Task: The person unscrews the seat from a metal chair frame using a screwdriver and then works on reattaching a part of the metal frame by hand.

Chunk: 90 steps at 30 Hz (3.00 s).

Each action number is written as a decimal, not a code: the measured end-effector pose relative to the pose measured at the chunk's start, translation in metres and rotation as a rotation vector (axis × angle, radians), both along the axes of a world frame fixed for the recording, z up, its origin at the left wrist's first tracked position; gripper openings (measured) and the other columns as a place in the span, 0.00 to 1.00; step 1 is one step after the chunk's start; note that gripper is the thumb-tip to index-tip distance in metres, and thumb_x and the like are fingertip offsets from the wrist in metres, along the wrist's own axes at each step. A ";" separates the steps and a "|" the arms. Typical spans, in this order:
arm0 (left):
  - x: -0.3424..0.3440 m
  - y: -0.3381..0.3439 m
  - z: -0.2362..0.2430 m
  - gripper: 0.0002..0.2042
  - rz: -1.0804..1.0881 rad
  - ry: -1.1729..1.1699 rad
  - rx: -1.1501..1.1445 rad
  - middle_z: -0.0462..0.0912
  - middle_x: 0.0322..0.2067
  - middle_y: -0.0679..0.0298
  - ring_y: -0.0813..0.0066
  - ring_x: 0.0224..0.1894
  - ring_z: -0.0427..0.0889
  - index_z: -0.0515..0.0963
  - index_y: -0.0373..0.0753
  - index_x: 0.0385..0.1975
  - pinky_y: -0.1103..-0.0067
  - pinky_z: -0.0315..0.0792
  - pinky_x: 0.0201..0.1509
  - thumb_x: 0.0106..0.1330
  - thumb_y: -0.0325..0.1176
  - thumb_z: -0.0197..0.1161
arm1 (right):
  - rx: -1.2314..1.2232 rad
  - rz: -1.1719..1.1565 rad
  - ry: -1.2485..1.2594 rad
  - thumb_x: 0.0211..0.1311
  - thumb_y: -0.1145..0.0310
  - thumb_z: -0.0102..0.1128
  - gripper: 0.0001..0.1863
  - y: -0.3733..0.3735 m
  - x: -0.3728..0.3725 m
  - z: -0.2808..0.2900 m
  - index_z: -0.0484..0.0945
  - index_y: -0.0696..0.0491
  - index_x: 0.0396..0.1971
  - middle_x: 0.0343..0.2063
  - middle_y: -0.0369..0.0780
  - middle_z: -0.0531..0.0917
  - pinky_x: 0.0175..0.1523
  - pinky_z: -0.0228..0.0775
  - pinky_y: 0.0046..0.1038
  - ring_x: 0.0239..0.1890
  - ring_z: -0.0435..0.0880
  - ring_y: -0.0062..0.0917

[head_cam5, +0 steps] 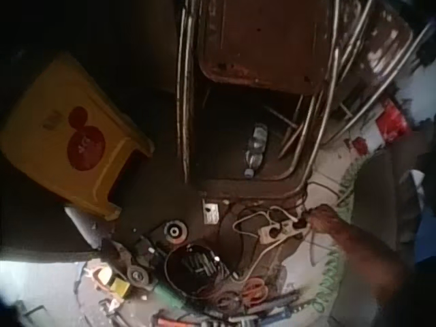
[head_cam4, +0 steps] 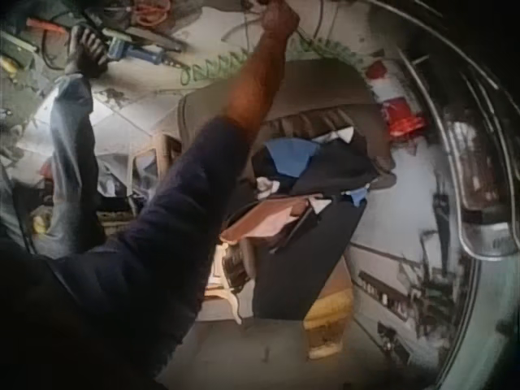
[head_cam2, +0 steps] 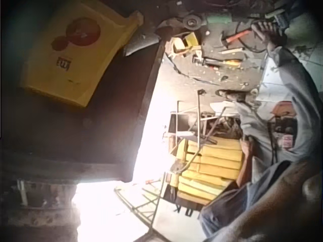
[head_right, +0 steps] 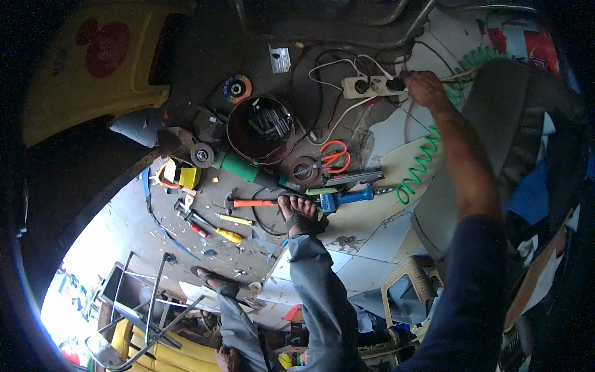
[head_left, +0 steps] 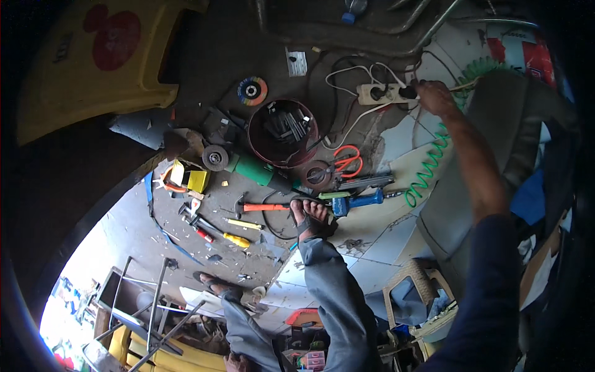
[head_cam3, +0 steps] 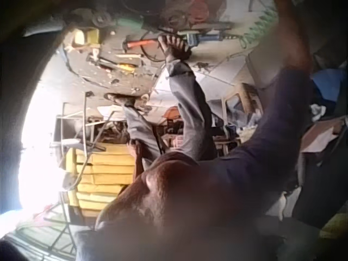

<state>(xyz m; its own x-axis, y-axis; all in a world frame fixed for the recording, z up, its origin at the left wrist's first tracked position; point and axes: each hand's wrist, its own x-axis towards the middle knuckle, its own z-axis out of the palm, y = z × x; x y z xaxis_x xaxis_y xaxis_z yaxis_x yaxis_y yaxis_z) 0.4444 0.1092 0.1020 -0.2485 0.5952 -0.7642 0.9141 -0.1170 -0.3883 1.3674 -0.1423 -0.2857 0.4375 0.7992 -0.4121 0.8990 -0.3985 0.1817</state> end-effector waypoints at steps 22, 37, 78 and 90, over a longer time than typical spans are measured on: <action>0.042 0.006 0.110 0.19 0.490 -0.243 -0.001 0.88 0.41 0.50 0.58 0.46 0.86 0.83 0.34 0.46 0.69 0.76 0.53 0.64 0.43 0.61 | -0.100 -0.657 0.307 0.53 0.73 0.68 0.42 -0.004 -0.250 0.158 0.63 0.56 0.70 0.53 0.52 0.78 0.63 0.69 0.46 0.59 0.76 0.48; -0.332 0.273 0.110 0.13 1.435 -0.873 1.334 0.69 0.17 0.68 0.75 0.16 0.71 0.71 0.42 0.28 0.75 0.67 0.16 0.74 0.42 0.52 | -0.069 -0.711 0.791 0.60 0.60 0.66 0.24 0.318 -0.537 0.429 0.83 0.60 0.51 0.45 0.50 0.87 0.56 0.78 0.38 0.49 0.87 0.39; -0.371 0.914 0.352 0.22 1.571 -2.505 -0.164 0.81 0.41 0.52 0.53 0.47 0.82 0.75 0.33 0.46 0.57 0.73 0.56 0.78 0.50 0.48 | -0.213 -0.075 0.893 0.64 0.63 0.61 0.20 1.322 -0.879 0.669 0.84 0.57 0.52 0.38 0.42 0.90 0.43 0.83 0.29 0.36 0.90 0.25; -0.552 0.930 0.409 0.19 1.116 -2.761 -0.609 0.80 0.40 0.53 0.53 0.47 0.81 0.73 0.34 0.47 0.56 0.72 0.57 0.78 0.48 0.49 | -0.058 -0.315 1.031 0.67 0.67 0.61 0.18 1.372 -0.989 0.595 0.82 0.57 0.54 0.38 0.43 0.88 0.37 0.84 0.31 0.33 0.89 0.27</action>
